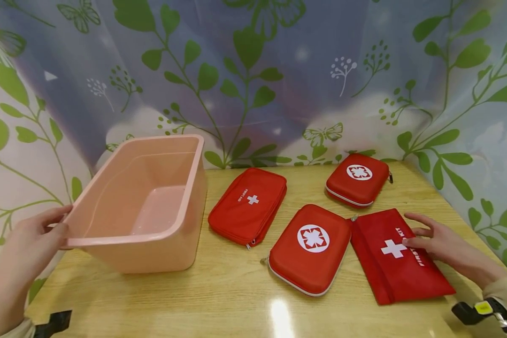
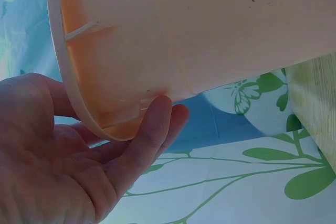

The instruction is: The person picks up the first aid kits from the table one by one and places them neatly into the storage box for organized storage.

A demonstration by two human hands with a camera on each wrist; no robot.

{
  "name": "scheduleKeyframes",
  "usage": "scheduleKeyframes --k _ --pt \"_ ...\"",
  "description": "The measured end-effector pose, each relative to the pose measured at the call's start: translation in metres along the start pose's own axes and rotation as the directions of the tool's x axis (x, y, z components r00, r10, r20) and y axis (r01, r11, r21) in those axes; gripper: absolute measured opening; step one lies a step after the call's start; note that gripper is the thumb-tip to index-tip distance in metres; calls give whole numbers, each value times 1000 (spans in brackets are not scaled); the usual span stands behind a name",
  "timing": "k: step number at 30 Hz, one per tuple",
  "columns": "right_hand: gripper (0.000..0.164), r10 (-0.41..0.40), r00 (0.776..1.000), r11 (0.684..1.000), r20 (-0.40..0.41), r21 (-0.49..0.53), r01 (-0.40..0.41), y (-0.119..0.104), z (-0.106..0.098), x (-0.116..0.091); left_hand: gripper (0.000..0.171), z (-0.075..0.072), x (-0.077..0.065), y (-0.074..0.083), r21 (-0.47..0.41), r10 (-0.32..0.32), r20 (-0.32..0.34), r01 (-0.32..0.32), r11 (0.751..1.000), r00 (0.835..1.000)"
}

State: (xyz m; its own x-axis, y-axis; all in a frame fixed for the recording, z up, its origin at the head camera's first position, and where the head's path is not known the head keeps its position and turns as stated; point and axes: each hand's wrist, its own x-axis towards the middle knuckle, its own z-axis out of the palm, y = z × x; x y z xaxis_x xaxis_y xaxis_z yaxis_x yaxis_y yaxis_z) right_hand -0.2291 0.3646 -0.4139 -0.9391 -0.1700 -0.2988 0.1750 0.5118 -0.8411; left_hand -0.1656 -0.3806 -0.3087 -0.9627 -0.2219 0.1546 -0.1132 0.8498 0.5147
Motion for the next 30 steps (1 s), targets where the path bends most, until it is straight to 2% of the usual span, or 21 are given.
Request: scheduleKeyframes --k 4,7,9,16,22,27,29,30 --pt "82 86 996 993 25 77 -88 3 -5 -1 53 0 -1 1 5 -7 -5 7 1000 1000" --pt "76 124 992 984 28 123 -126 6 -6 -2 53 1 -1 2 3 -11 -4 11 1000 1000" --pt "73 132 991 984 13 119 -132 8 -6 -3 53 1 -2 1 -2 -11 -4 11 1000 1000" --pt "65 75 997 995 -21 66 -73 10 -1 -7 53 2 -3 1 -23 -8 -13 8 1000 1000" --pt "67 51 999 995 -13 84 -50 10 1 -8 52 2 -4 2 -54 -4 -10 4 999 1000" --pt "60 42 999 973 11 225 -43 11 0 -7 52 2 -5 3 -71 -2 -7 2 997 1000" --pt "51 45 999 948 20 316 -49 10 -1 -7 53 2 -4 3 -70 -7 -5 7 998 1000" --pt "53 46 999 934 28 352 -52 10 -3 -8 53 2 -4 2 -68 -6 -6 5 998 1000"
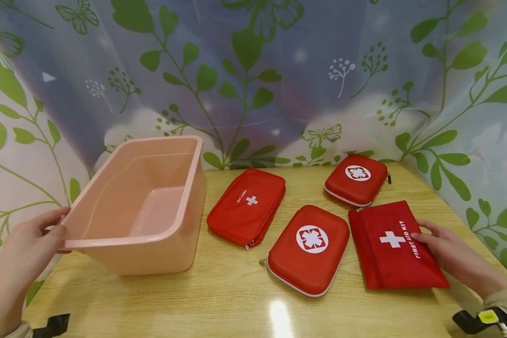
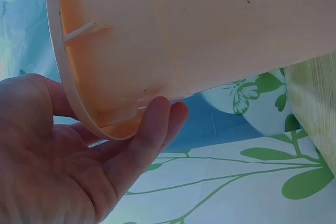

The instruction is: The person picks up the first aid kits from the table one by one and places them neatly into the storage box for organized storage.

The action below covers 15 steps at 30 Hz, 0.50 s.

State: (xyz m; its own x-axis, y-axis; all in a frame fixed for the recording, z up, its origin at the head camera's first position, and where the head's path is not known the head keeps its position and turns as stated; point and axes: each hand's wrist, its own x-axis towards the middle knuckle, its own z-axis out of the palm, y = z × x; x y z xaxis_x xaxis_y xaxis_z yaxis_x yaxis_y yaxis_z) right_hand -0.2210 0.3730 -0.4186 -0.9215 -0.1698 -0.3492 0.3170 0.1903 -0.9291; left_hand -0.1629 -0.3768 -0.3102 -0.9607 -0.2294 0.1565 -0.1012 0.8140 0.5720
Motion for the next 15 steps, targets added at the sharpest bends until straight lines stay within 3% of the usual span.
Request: scheduleKeyframes --k 4,8,15 --pt "43 31 1000 994 -7 106 -30 -7 -3 -3 54 0 2 -2 -10 10 1 -10 1000 1000" --pt "45 24 1000 987 -10 161 -22 -16 -4 -4 54 1 3 -4 -16 16 6 -16 1000 1000" --pt "41 -30 1000 981 -9 193 31 -27 -3 -3 54 0 3 -8 -28 -16 39 18 999 999"
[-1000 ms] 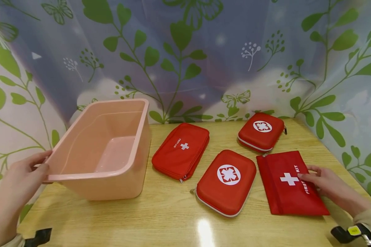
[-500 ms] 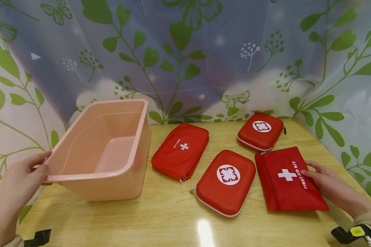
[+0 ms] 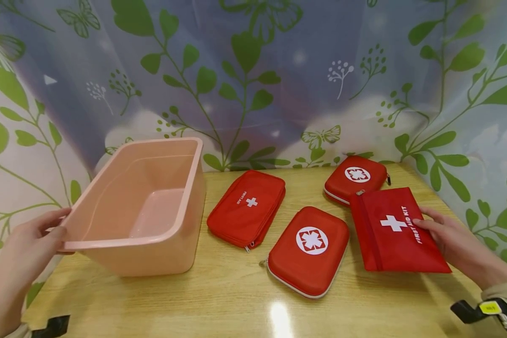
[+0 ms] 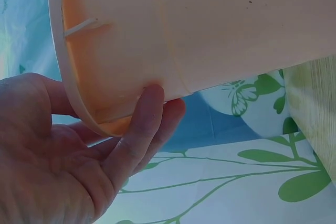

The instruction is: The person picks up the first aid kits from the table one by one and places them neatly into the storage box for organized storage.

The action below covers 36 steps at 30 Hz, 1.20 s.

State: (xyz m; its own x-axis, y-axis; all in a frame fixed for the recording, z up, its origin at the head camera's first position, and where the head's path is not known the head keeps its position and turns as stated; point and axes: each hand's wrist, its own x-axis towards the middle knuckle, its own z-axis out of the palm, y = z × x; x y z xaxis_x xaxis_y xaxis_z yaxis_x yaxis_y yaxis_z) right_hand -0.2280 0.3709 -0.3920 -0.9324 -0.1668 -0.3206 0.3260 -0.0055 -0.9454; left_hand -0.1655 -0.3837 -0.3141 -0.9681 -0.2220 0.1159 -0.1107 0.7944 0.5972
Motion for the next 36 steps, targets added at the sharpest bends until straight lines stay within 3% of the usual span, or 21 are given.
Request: scheduleKeyframes --k 2,4,9,11,18,24,26,29,33,36 --pt "31 -17 1000 1000 1 -3 17 -3 2 0 53 0 0 0 -15 10 -4 -10 1000 1000" --pt "38 -20 1000 1000 -6 -21 20 -6 6 0 52 -1 -1 1 -30 14 -5 -15 999 1000" --pt "37 -47 999 999 -6 -11 47 -15 14 3 51 0 0 2 -53 3 0 -3 999 1000" --pt "28 -68 998 997 3 24 67 -19 16 5 51 -1 1 2 -57 0 2 0 998 1000" --pt "54 -122 992 992 15 42 121 -33 26 12 50 0 1 2 -62 5 -14 -6 998 1000" --pt "29 -186 982 979 20 94 183 -36 36 17 49 1 1 1 -62 2 -24 -3 998 1000" --pt "28 -193 981 975 16 119 189 -38 39 19 50 1 1 0 -70 2 -22 -4 998 1000" --pt "41 -184 983 975 -2 125 182 -42 43 21 50 1 2 0 -82 5 -19 -6 997 1000" --pt "72 -167 986 980 -18 110 168 -50 47 23 50 1 2 0 -88 10 -27 -13 996 1000" --pt "83 -178 984 976 -18 126 179 -55 50 24 50 0 1 0 -93 14 -36 -17 996 999"
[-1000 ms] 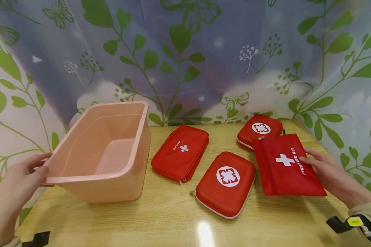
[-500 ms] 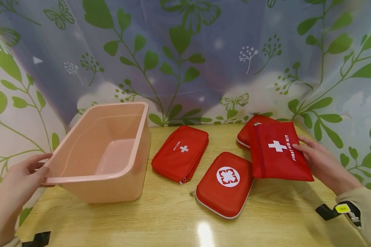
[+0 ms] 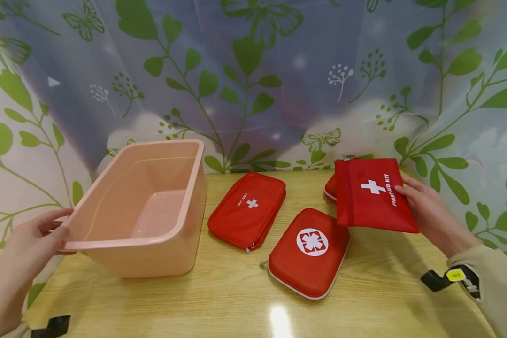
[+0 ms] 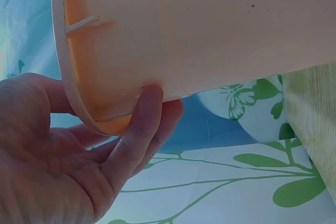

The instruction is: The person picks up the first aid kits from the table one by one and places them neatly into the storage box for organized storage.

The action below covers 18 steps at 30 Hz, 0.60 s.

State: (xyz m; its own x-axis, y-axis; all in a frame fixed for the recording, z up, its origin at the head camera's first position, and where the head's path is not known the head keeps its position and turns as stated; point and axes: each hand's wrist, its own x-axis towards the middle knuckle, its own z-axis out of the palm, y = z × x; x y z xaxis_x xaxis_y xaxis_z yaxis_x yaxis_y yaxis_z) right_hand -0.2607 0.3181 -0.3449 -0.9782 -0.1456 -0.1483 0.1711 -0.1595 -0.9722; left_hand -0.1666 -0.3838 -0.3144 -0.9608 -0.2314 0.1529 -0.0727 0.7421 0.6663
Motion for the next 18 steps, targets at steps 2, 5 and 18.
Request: scheduleKeyframes --k 2,5,18 --pt "81 -16 1000 1000 -3 14 16 -2 1 1 50 0 0 0 -7 2 -5 -2 1000 1000" --pt "64 -41 999 999 -7 33 41 -4 3 1 50 0 -1 1 -14 2 -9 -2 1000 1000" --pt "55 -80 997 993 -20 85 82 -18 9 4 50 1 -4 6 -4 -39 -3 39 999 999"
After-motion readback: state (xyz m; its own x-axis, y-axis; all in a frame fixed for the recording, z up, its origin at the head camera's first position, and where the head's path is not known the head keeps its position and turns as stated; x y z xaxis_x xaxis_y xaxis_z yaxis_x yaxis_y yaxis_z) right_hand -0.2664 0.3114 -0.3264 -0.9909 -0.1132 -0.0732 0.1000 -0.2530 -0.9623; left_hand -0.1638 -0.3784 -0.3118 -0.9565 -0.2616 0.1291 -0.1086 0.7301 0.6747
